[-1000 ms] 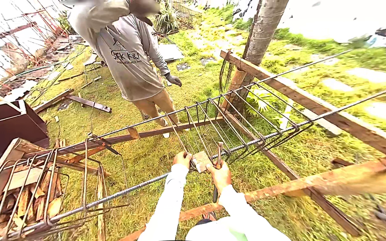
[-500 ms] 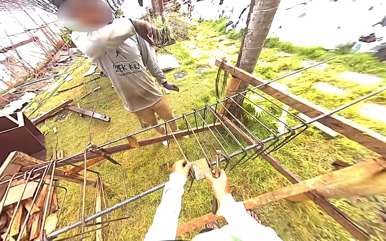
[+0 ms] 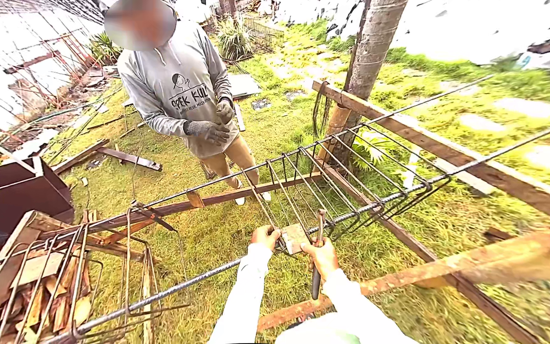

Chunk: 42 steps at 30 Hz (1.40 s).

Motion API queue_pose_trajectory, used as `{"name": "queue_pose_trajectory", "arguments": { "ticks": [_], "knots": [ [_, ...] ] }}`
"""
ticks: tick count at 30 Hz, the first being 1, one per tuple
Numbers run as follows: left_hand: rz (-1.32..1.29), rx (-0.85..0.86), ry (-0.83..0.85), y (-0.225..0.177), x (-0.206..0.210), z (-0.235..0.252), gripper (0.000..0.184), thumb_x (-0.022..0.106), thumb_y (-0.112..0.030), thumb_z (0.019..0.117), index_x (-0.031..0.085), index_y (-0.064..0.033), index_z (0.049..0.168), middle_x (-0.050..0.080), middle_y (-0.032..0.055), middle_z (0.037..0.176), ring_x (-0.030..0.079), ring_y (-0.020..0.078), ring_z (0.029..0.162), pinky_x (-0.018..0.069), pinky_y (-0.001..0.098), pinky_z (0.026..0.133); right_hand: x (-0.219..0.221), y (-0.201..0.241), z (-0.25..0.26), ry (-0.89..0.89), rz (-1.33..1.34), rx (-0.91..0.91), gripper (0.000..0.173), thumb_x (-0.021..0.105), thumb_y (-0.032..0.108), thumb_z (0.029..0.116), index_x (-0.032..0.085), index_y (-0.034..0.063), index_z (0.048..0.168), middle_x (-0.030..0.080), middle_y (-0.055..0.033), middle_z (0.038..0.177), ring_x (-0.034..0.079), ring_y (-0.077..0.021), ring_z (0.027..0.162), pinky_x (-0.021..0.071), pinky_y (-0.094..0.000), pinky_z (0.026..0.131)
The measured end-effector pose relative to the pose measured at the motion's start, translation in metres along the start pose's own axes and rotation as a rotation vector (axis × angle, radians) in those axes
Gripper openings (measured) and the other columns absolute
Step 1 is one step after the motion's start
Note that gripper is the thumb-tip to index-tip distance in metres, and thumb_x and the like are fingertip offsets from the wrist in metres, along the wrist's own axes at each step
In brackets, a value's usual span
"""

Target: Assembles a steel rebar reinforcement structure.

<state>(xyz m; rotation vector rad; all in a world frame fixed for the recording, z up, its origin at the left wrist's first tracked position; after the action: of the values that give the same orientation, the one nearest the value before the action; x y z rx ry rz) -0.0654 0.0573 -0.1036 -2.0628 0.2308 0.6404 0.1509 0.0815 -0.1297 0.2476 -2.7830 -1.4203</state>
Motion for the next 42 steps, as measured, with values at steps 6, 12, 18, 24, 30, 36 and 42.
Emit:
{"name": "queue_pose_trajectory", "arguments": {
  "ticks": [6, 12, 18, 24, 30, 36, 42],
  "knots": [
    [0.025, 0.003, 0.007, 0.0, 0.001, 0.002, 0.028, 0.061, -0.026, 0.1024, 0.071, -0.0026, 0.115, 0.073, 0.0141, 0.11, 0.069, 0.0225, 0.103, 0.0519, 0.0445, 0.098, 0.001, 0.004, 0.006, 0.108, -0.038, 0.003, 0.068, 0.08, 0.004, 0.0838, 0.041, 0.0018, 0.139, 0.054, -0.0123, 0.088, 0.049, -0.0164, 0.053, 0.0465, -0.0333, 0.047],
    [0.048, -0.033, -0.011, 0.006, 0.005, -0.002, 0.034, 0.058, -0.034, 0.1038, 0.068, -0.0086, 0.124, 0.073, 0.0106, 0.114, 0.07, 0.0229, 0.107, 0.0522, 0.0483, 0.1, 0.0, 0.006, 0.008, 0.121, -0.142, 0.008, 0.072, 0.082, 0.009, 0.0822, 0.042, 0.0047, 0.142, 0.057, -0.0147, 0.095, 0.053, -0.019, 0.058, 0.0479, -0.036, 0.051],
    [-0.125, -0.055, -0.086, 0.001, 0.001, -0.001, 0.061, 0.06, -0.027, 0.1041, 0.037, -0.0021, 0.155, 0.065, 0.02, 0.131, 0.066, 0.0303, 0.118, 0.0505, 0.0486, 0.105, 0.002, 0.006, 0.007, 0.145, -0.107, 0.058, 0.071, 0.081, 0.005, 0.0835, 0.04, 0.0047, 0.142, 0.055, -0.0142, 0.093, 0.05, -0.0173, 0.054, 0.046, -0.034, 0.047],
    [-0.186, -0.043, -0.137, 0.0, -0.005, 0.009, 0.057, 0.063, -0.012, 0.1005, 0.043, 0.0007, 0.152, 0.065, 0.0206, 0.13, 0.067, 0.0281, 0.115, 0.0513, 0.044, 0.104, 0.002, 0.009, 0.006, 0.152, -0.065, 0.116, 0.063, 0.079, 0.003, 0.0849, 0.042, 0.0032, 0.136, 0.056, -0.0126, 0.088, 0.049, -0.0158, 0.052, 0.0451, -0.0312, 0.045],
    [-0.152, -0.048, -0.125, -0.002, -0.001, 0.009, 0.056, 0.06, -0.014, 0.1017, 0.043, -0.0002, 0.153, 0.065, 0.0202, 0.13, 0.065, 0.0285, 0.118, 0.049, 0.0449, 0.106, 0.002, 0.01, 0.003, 0.13, -0.051, 0.128, 0.059, 0.077, 0.005, 0.0876, 0.043, 0.0046, 0.135, 0.058, -0.0119, 0.087, 0.051, -0.0153, 0.054, 0.0443, -0.0303, 0.045],
    [-0.255, -0.058, -0.153, 0.002, -0.002, 0.006, 0.053, 0.063, -0.013, 0.1011, 0.046, 0.0001, 0.15, 0.068, 0.02, 0.122, 0.069, 0.0269, 0.106, 0.0542, 0.0435, 0.097, 0.0, 0.006, 0.005, 0.133, -0.053, 0.118, 0.059, 0.078, 0.008, 0.0873, 0.043, 0.0057, 0.135, 0.056, -0.0115, 0.088, 0.049, -0.0154, 0.054, 0.0448, -0.0317, 0.047],
    [-0.398, -0.08, -0.134, 0.005, -0.002, 0.013, 0.053, 0.064, -0.009, 0.1, 0.044, -0.0011, 0.149, 0.069, 0.0205, 0.109, 0.071, 0.0258, 0.085, 0.0604, 0.0426, 0.077, 0.0, 0.003, 0.007, 0.125, -0.101, 0.107, 0.064, 0.08, 0.012, 0.0856, 0.044, 0.0063, 0.139, 0.059, -0.0131, 0.092, 0.052, -0.018, 0.057, 0.0467, -0.0348, 0.05]
  ]
}}
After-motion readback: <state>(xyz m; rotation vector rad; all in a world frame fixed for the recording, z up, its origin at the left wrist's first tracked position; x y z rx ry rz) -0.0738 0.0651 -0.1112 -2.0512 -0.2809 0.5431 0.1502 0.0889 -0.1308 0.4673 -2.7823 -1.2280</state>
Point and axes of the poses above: each hand's wrist, its own z-axis towards the middle knuckle, its own x-axis out of the palm, y = z × x, the point moved 10 cm from there along z, towards the middle knuckle
